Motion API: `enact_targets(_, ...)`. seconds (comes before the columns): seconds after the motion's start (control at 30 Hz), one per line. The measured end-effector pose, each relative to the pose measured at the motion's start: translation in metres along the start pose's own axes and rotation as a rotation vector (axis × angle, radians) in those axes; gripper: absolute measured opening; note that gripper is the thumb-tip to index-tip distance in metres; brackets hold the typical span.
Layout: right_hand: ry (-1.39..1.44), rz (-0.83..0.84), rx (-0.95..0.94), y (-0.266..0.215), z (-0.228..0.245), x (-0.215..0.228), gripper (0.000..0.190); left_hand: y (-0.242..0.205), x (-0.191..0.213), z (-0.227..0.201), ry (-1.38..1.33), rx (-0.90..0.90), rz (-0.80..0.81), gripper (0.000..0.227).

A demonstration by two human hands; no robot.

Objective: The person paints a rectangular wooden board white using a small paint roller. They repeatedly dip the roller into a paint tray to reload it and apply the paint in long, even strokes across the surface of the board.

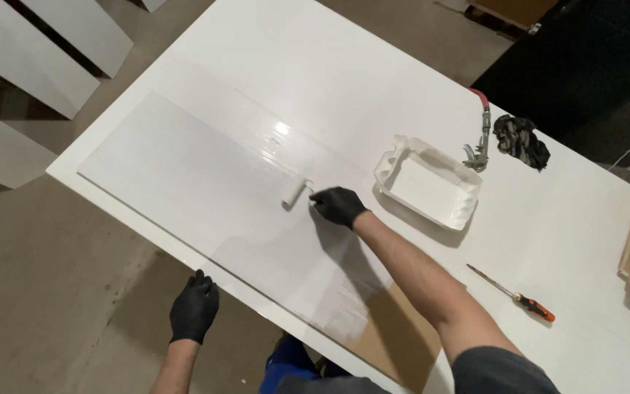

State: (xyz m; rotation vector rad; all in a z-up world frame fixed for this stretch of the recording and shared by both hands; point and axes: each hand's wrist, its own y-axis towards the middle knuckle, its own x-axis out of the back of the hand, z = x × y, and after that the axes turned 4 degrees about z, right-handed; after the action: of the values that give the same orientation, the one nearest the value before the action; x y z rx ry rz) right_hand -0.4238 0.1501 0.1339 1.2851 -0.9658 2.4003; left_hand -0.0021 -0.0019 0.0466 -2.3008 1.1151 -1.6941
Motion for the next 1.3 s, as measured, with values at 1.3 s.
enact_targets(1.3, -0.053, -0.067, 0.144, 0.018, 0.003, 0.010, 0.034, -0.008, 0.003, -0.018, 0.028, 0.028, 0.056, 0.056)
